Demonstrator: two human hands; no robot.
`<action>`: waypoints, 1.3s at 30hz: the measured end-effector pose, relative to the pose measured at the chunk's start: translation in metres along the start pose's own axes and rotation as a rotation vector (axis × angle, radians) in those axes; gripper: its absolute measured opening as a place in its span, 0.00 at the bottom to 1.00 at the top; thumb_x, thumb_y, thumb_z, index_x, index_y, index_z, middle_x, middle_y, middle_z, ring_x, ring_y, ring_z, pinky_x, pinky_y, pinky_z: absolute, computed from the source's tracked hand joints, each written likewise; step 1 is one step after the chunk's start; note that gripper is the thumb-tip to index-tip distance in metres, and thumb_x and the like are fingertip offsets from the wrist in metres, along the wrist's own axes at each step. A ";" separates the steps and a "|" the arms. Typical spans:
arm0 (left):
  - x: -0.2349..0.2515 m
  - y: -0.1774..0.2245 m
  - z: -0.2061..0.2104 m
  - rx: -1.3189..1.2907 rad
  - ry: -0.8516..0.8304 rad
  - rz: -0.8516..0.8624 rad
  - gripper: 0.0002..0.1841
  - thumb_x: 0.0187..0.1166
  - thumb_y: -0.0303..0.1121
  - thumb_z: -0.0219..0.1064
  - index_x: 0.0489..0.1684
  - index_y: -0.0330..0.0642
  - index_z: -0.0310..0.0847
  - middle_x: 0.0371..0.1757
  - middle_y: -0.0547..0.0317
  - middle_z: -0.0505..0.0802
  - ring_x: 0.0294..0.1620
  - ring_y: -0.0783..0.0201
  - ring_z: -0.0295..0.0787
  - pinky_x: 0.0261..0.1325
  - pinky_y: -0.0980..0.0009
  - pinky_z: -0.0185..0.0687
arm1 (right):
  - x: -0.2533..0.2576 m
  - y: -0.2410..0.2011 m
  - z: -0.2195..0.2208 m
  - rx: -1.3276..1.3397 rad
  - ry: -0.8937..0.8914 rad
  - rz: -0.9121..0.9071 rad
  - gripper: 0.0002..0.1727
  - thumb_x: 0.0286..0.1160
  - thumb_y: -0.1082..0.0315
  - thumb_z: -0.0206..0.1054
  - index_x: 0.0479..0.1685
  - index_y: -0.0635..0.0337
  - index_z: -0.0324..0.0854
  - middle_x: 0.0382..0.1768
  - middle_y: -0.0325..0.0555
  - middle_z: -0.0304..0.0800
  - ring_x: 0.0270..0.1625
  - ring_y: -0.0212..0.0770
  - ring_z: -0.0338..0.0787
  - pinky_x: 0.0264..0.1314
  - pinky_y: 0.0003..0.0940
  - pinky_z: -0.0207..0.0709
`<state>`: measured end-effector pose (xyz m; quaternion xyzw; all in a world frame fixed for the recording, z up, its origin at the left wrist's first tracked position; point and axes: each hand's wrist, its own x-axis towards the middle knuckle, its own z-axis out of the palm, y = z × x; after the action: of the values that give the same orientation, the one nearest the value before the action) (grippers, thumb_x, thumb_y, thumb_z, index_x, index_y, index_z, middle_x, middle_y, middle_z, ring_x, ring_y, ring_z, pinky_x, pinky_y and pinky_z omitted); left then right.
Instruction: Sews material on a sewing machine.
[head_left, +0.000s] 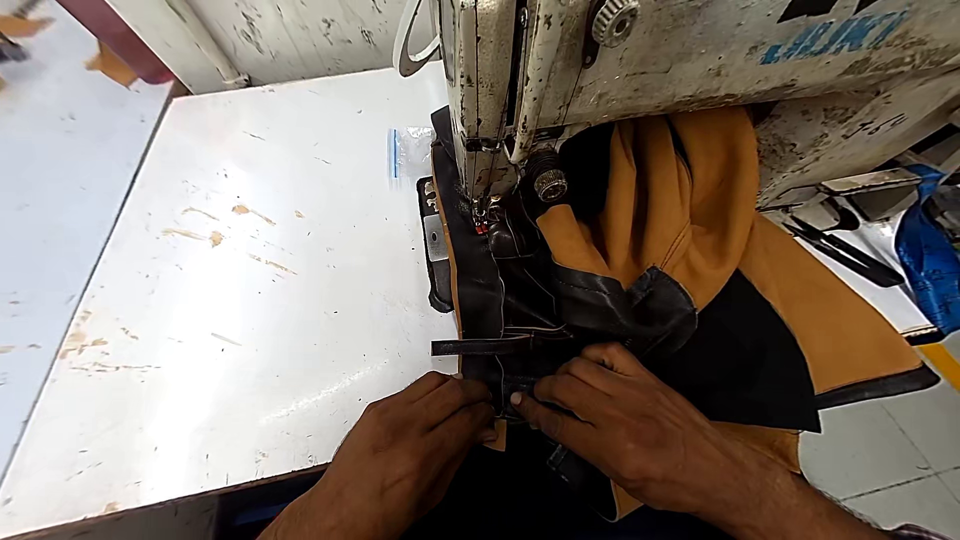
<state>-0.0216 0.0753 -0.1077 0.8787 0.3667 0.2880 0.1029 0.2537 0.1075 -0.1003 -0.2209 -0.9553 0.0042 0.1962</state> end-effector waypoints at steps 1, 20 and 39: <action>0.000 -0.002 -0.001 -0.032 0.006 0.007 0.10 0.86 0.38 0.65 0.46 0.48 0.93 0.53 0.65 0.95 0.56 0.68 0.91 0.57 0.75 0.86 | 0.000 0.000 0.000 -0.001 -0.004 0.000 0.17 0.88 0.69 0.54 0.63 0.48 0.88 0.42 0.37 0.89 0.46 0.38 0.84 0.57 0.40 0.72; -0.005 -0.007 -0.010 0.065 -0.078 0.235 0.13 0.87 0.25 0.58 0.56 0.41 0.90 0.64 0.56 0.94 0.68 0.58 0.89 0.72 0.65 0.84 | -0.002 0.000 -0.002 -0.010 0.001 -0.013 0.16 0.87 0.69 0.56 0.60 0.47 0.90 0.42 0.37 0.89 0.46 0.39 0.84 0.58 0.41 0.70; 0.006 -0.006 -0.011 0.049 -0.072 0.186 0.14 0.88 0.25 0.53 0.62 0.43 0.84 0.64 0.54 0.92 0.65 0.60 0.90 0.68 0.69 0.85 | -0.004 0.003 0.001 0.011 -0.003 -0.026 0.18 0.89 0.70 0.52 0.66 0.49 0.85 0.52 0.38 0.91 0.55 0.40 0.87 0.74 0.47 0.71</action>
<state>-0.0282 0.0832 -0.0990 0.9209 0.2867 0.2553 0.0672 0.2580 0.1082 -0.1036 -0.2071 -0.9585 0.0073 0.1960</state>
